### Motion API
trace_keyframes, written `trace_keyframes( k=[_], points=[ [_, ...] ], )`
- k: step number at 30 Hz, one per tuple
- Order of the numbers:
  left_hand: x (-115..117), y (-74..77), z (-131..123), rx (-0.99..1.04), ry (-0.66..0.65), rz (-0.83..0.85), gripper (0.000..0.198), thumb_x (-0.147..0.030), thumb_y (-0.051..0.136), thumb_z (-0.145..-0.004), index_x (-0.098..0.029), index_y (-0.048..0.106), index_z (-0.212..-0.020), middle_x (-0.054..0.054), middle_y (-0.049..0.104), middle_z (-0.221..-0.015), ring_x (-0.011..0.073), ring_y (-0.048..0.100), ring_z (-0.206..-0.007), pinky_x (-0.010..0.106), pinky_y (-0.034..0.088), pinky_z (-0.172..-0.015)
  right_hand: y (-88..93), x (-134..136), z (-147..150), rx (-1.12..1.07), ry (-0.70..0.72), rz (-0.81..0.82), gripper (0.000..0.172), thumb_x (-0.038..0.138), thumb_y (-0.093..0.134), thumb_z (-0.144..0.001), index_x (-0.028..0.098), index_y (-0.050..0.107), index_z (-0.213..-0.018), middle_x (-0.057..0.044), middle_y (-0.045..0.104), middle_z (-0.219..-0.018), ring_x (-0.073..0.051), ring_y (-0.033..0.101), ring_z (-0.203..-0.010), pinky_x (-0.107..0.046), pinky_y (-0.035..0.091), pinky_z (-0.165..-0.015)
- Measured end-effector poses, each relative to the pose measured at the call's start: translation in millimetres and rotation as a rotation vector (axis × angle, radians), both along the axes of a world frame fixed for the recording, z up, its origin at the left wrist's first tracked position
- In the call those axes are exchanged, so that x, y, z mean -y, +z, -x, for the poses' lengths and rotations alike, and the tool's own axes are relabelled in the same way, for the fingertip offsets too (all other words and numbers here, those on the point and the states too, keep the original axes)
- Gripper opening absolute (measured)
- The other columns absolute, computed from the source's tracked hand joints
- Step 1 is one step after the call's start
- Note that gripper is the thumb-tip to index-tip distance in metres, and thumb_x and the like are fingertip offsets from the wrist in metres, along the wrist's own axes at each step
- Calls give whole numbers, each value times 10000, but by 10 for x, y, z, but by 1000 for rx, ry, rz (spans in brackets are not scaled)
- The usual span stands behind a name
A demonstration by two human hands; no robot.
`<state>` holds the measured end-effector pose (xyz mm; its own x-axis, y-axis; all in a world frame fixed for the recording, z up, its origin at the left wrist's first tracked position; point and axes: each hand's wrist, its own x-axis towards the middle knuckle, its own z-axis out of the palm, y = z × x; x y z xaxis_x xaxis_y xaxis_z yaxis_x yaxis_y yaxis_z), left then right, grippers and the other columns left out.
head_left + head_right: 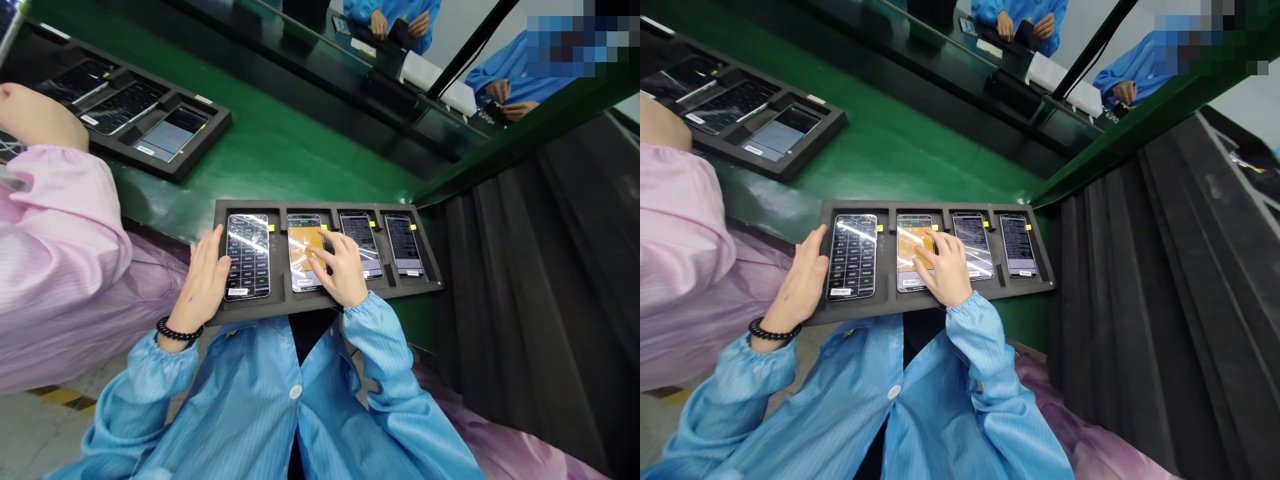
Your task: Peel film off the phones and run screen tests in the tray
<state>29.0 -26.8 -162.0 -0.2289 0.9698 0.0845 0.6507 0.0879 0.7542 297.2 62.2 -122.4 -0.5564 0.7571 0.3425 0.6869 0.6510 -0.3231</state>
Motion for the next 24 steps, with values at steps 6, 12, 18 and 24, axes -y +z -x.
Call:
trace_keyframes(
  k=[6, 12, 18, 24],
  points=[
    [15, 154, -14, -312, -84, -111, 548, -475, 264, -1034, -246, 569, -1427, 81, 170, -1688, 363, 87, -1577, 664, 5, -1262, 23, 35, -89, -125, -63, -49, 286, 271, 476, -1019, 220, 733, -1133, -107, 640, -1293, -257, 547, -1212, -450, 458, -1052],
    [14, 171, -10, -356, -126, -97, 552, -502, 282, -1024, -247, 609, -1389, 84, 208, -1679, 364, 112, -1574, 699, 24, -1247, 25, 57, -99, -100, -52, -23, 302, 275, 466, -1021, 222, 764, -1016, -105, 649, -1298, -268, 552, -1209, -473, 453, -1034],
    [53, 243, 80, -263, -241, -229, 628, -539, 238, -1019, -271, 773, -829, 26, 657, -1340, 300, 375, -1487, 653, 53, -1288, 44, 51, -95, -94, -83, 26, 344, 301, 425, -1033, 246, 764, -1027, -86, 653, -1309, -264, 548, -1225, -484, 439, -1063],
    [-62, 248, 63, -206, -73, -260, 637, -529, 172, -1028, -256, 747, -1049, 45, 603, -1407, 264, 393, -1474, 590, 96, -1305, 28, 3, -45, 70, -26, 33, 361, 354, 434, -1041, 226, 698, -1252, -129, 512, -1512, -287, 473, -1344, -564, 329, -1162]
  ],
)
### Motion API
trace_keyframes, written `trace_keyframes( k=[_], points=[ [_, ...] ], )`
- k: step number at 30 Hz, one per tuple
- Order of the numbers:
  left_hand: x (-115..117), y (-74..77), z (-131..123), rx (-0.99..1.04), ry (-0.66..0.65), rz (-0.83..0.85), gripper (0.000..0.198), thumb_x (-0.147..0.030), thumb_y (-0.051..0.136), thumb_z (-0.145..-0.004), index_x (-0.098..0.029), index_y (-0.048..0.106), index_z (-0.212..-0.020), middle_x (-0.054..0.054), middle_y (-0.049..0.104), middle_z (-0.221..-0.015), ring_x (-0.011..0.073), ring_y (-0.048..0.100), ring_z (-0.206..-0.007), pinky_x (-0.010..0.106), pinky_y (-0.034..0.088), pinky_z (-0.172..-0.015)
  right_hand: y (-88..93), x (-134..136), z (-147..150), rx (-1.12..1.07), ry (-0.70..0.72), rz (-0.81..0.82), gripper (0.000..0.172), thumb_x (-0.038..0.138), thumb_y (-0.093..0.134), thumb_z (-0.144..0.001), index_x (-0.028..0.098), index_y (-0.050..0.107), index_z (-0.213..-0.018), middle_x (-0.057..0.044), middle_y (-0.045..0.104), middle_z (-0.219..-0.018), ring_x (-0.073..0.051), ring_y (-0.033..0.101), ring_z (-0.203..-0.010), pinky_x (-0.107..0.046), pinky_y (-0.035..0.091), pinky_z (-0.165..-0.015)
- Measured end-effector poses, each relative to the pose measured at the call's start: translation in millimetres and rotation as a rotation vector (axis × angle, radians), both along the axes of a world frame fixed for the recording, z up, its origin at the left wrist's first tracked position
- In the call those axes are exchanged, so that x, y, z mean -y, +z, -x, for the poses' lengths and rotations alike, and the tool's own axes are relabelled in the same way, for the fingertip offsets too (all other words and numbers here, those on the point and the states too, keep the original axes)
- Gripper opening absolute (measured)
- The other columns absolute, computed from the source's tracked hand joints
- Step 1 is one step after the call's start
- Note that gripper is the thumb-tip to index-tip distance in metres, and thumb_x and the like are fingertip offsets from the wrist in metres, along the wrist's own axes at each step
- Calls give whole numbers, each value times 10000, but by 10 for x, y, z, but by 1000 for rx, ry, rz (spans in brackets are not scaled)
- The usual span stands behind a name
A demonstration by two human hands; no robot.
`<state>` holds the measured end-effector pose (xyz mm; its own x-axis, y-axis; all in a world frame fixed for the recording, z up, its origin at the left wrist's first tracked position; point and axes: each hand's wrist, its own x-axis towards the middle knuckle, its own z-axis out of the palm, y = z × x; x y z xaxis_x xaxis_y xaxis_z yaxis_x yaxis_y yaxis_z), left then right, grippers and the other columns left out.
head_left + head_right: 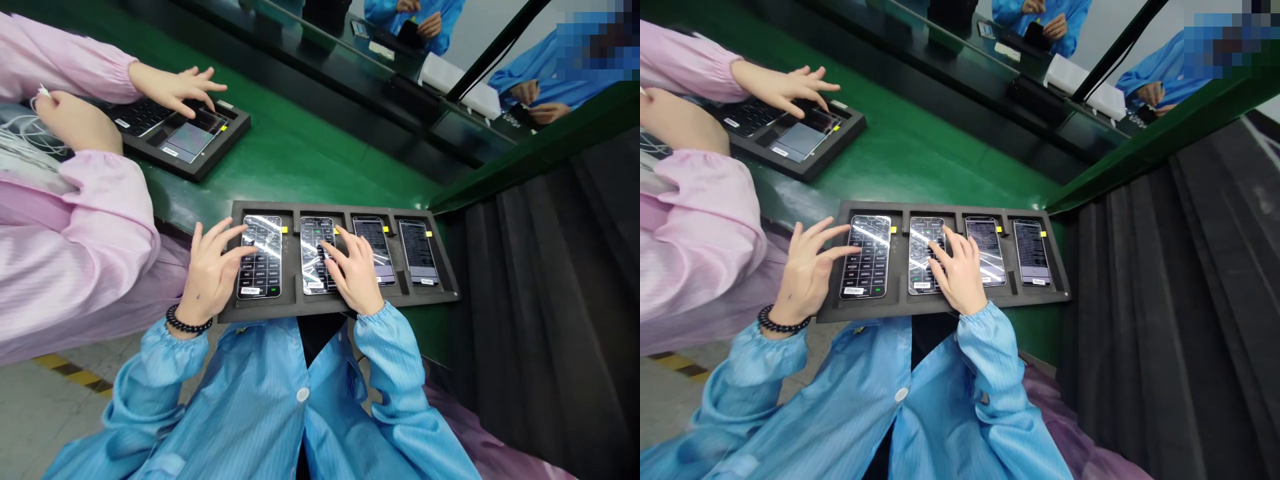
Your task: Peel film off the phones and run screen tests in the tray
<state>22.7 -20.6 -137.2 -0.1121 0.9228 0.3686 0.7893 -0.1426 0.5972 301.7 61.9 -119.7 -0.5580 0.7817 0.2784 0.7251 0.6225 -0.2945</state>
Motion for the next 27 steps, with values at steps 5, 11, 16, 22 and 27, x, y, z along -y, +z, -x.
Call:
trace_keyframes(
  k=[5, 11, 16, 22, 27],
  points=[
    [-189, -98, -9, -35, 10, 62, 642, -569, 185, -1019, -234, 669, -1276, 92, 446, -1555, 307, 247, -1541, 608, 16, -1284, 37, -13, -8, -104, 44, -31, 489, 322, 379, -1061, 235, 738, -741, -49, 702, -1268, -224, 599, -1169, -514, 336, -1171],
    [-236, -103, -12, -29, 12, 104, 685, -616, 166, -1002, -249, 672, -1281, 85, 388, -1595, 305, 195, -1557, 599, -5, -1279, 93, -185, 144, 12, -78, -35, 352, 361, 407, -1048, 260, 727, -1156, -83, 523, -1502, -267, 454, -1363, -552, 285, -1199],
    [-221, -123, -5, -43, 24, 101, 669, -592, 166, -1010, -250, 648, -1324, 92, 363, -1608, 302, 182, -1561, 611, -1, -1274, 64, -270, 256, 122, -53, 25, 387, 394, 405, -1048, 229, 665, -1283, -129, 432, -1575, -303, 403, -1415, -610, 215, -1215],
    [-263, -126, -23, -83, 8, 179, 610, -582, 222, -1009, -288, 614, -1372, 81, 294, -1643, 341, 135, -1570, 693, 8, -1239, 11, -219, 170, -10, -108, -19, 394, 354, 385, -1049, 209, 588, -1354, -135, 490, -1515, -276, 442, -1377, -552, 263, -1201],
    [-230, -59, -47, -51, 66, 146, 587, -555, 242, -1016, -276, 556, -1426, 84, 250, -1662, 327, 129, -1574, 656, 10, -1255, -3, -188, 93, -116, -123, -39, 391, 343, 379, -1045, 202, 587, -1345, -126, 544, -1454, -270, 475, -1336, -506, 317, -1174]
  ],
)
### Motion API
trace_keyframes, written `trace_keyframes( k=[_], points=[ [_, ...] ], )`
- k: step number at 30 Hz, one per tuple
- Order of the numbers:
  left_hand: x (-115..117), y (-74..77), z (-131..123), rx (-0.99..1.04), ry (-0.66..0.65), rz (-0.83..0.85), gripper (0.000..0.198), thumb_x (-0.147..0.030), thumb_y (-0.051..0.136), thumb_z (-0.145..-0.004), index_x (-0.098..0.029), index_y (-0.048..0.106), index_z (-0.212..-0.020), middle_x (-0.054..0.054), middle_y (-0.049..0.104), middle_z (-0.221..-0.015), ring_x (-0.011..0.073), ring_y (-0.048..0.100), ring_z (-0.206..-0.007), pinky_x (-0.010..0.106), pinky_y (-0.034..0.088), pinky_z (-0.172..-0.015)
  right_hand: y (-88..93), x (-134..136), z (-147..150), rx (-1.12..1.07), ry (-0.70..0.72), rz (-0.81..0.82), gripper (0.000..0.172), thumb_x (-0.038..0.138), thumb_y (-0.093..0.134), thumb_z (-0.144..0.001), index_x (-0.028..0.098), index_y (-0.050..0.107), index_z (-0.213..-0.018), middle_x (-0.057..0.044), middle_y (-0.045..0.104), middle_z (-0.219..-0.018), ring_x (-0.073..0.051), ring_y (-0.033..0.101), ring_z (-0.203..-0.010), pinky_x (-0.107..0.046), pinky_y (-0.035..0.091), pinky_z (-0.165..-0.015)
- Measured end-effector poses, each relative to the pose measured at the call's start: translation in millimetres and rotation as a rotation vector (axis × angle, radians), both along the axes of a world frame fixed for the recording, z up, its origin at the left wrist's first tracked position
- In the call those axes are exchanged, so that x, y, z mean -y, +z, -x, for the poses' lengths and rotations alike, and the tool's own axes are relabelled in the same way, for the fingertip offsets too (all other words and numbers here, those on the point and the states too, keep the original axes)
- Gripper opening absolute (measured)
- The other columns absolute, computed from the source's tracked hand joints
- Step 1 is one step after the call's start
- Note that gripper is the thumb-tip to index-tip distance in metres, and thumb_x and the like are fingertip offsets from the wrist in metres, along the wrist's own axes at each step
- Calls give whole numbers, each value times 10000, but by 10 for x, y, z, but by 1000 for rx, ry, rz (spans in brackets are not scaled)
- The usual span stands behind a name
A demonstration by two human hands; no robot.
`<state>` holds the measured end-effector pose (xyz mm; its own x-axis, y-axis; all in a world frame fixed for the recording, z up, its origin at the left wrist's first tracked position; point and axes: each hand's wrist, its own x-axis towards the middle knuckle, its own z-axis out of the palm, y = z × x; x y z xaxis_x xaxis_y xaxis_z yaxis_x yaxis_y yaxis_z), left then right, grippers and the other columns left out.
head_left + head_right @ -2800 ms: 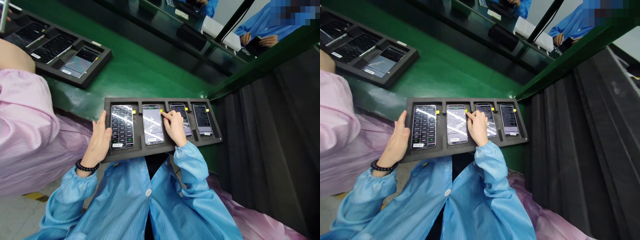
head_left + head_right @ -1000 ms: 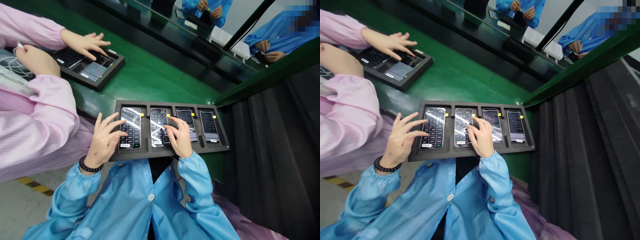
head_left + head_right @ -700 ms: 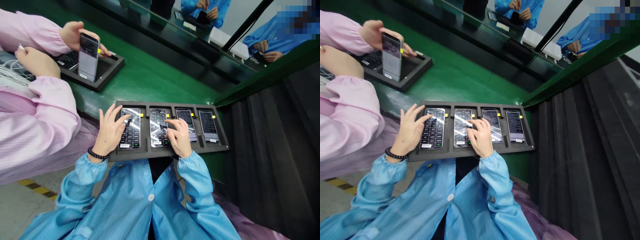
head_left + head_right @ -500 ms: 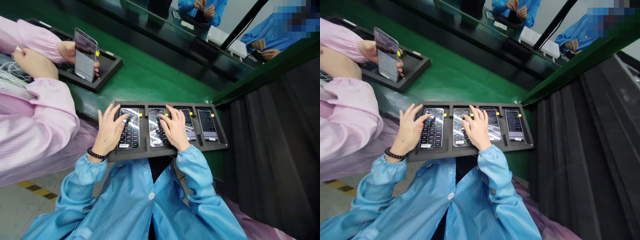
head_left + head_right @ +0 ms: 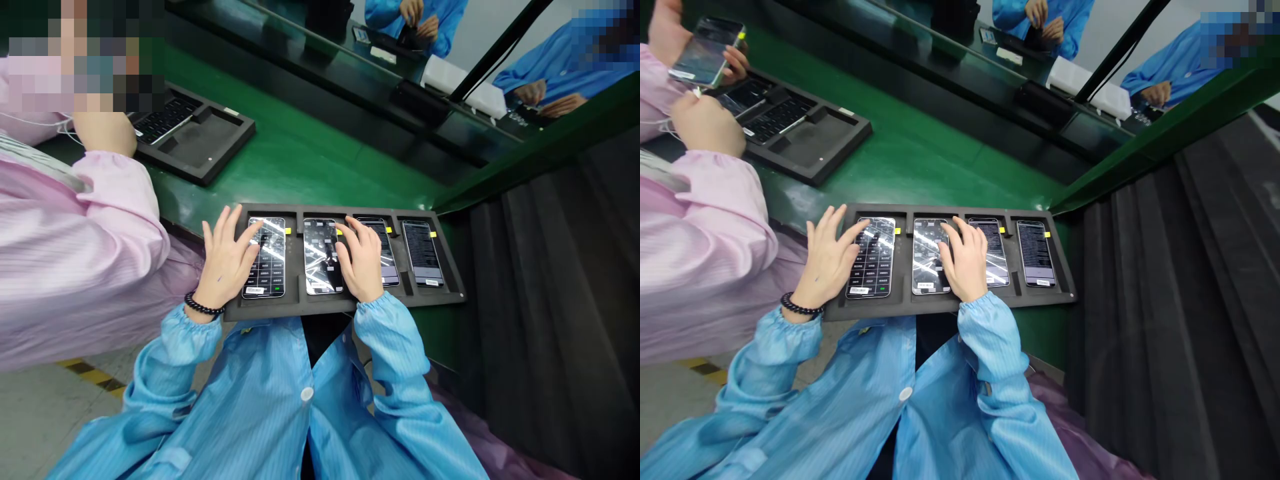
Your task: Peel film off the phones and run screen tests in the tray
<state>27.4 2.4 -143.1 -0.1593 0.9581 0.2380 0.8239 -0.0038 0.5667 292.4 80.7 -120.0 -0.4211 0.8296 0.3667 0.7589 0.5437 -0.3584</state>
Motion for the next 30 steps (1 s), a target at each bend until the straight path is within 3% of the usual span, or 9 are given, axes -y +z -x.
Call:
trace_keyframes(
  k=[4, 8, 10, 13, 20, 23, 30],
  points=[
    [218, 8, -2, 138, 85, -36, 645, -572, 231, -1017, -231, 377, -1544, 105, 294, -1643, 271, 222, -1556, 534, 131, -1291, 0, 103, -104, -61, -6, 17, 372, 336, 389, -1038, 208, 619, -1301, -124, 579, -1402, -278, 508, -1285, -482, 390, -1112],
    [433, -57, -12, 352, 178, 64, 691, -619, 269, -993, -205, 375, -1536, 131, 504, -1512, 261, 499, -1401, 432, 397, -1194, 0, 236, -218, -70, 35, 63, 350, 335, 389, -1041, 218, 685, -1185, -119, 610, -1351, -280, 529, -1251, -489, 416, -1089],
    [446, -88, -13, 418, 199, 72, 699, -642, 287, -980, -216, 388, -1526, 132, 554, -1464, 276, 559, -1342, 441, 442, -1154, 17, 236, -217, -64, 53, 75, 356, 330, 381, -1045, 224, 708, -1135, -112, 626, -1325, -274, 543, -1229, -488, 428, -1080],
    [335, -106, -3, 453, 201, 12, 682, -638, 289, -983, -228, 400, -1516, 123, 568, -1450, 271, 572, -1326, 434, 445, -1148, 61, 113, -96, 27, 86, 71, 355, 325, 391, -1045, 229, 723, -1129, -112, 599, -1384, -278, 521, -1264, -518, 399, -1125],
    [41, -71, 26, 374, 198, -16, 716, -634, 228, -989, -176, 410, -1508, 145, 567, -1446, 265, 570, -1329, 416, 454, -1136, 80, -230, 319, 309, 167, 46, 377, 345, 435, -1036, 228, 637, -1332, -132, 394, -1602, -322, 426, -1404, -642, 260, -1209],
    [25, -73, 36, 358, 178, -18, 717, -622, 218, -996, -167, 384, -1525, 147, 554, -1460, 256, 554, -1347, 405, 435, -1158, 69, -230, 325, 325, 176, 42, 389, 346, 434, -1038, 228, 607, -1366, -140, 395, -1602, -318, 425, -1407, -650, 251, -1208],
    [28, -143, 38, 326, 154, -50, 683, -595, 213, -1012, -169, 395, -1513, 134, 500, -1511, 237, 485, -1412, 385, 392, -1200, 67, -202, 205, 318, 35, 62, 413, 373, 440, -1033, 185, 605, -1361, -157, 424, -1580, -333, 424, -1401, -652, 232, -1208]
  ],
)
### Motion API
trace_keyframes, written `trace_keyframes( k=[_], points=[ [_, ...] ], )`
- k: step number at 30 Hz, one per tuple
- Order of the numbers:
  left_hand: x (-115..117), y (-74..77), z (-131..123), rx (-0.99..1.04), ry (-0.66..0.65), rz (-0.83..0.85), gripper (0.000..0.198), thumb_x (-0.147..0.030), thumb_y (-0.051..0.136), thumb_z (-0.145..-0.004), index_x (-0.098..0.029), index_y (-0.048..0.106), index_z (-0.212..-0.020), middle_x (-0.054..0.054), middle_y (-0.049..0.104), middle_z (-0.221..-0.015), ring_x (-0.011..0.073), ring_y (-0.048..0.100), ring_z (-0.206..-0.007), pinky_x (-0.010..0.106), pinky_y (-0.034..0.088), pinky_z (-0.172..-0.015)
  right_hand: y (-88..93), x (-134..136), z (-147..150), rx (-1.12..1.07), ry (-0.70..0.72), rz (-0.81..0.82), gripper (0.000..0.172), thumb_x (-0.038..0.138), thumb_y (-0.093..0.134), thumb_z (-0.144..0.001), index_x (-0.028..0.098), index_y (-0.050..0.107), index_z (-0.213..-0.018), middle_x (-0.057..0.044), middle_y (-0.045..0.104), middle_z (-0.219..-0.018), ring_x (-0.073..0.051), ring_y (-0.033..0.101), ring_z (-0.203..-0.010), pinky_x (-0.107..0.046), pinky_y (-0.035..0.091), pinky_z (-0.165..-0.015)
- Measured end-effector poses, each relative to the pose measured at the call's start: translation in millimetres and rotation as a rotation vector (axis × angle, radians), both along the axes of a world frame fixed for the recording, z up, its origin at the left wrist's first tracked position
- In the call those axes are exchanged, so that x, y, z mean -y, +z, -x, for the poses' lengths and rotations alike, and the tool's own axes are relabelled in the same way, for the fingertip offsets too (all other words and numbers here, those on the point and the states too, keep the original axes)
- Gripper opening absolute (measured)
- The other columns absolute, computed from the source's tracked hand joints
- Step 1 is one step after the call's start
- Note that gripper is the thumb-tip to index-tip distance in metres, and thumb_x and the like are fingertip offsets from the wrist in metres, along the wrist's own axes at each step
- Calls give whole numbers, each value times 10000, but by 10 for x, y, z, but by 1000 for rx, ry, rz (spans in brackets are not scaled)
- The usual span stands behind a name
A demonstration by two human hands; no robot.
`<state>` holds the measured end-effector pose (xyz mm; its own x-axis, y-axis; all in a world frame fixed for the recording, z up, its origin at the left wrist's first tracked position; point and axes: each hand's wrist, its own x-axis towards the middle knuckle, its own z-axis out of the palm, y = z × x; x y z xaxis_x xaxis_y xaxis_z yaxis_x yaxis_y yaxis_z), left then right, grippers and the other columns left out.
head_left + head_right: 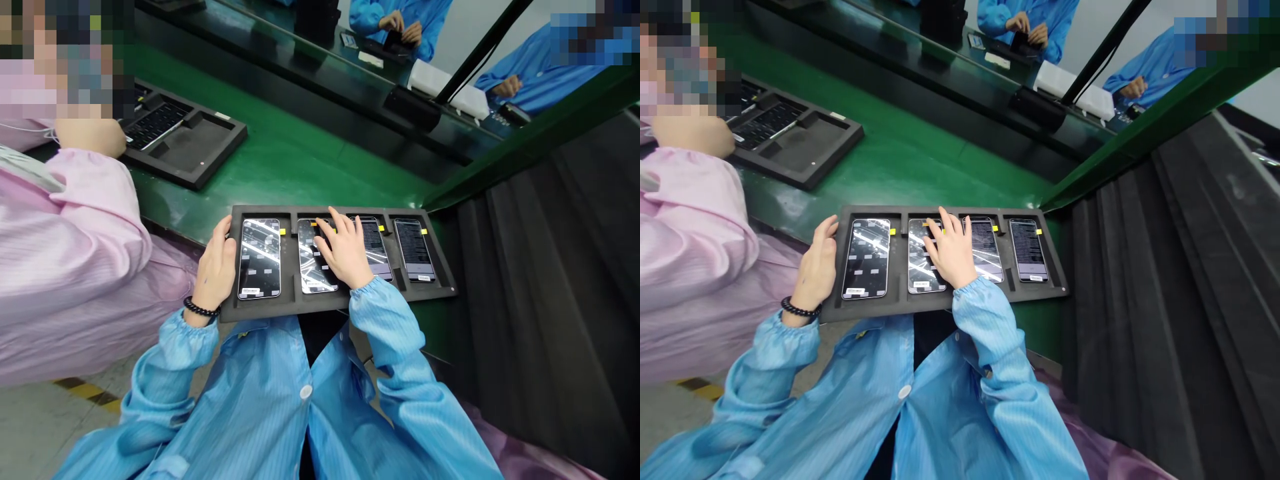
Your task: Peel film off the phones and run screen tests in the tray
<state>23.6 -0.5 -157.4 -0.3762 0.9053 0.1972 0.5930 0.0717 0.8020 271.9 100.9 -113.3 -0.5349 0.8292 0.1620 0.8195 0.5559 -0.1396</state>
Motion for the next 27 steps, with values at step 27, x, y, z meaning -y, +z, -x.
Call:
trace_keyframes(
  k=[27],
  points=[
    [-251, 118, 29, -519, -230, 74, 576, -490, 221, -1039, -227, 608, -1374, 120, 238, -1665, 351, 124, -1572, 707, 50, -1232, -148, 287, -264, -229, 5, -77, 346, 342, 405, -1039, 206, 674, -1209, -133, 556, -1452, -288, 505, -1314, -575, 297, -1193]
  ],
)
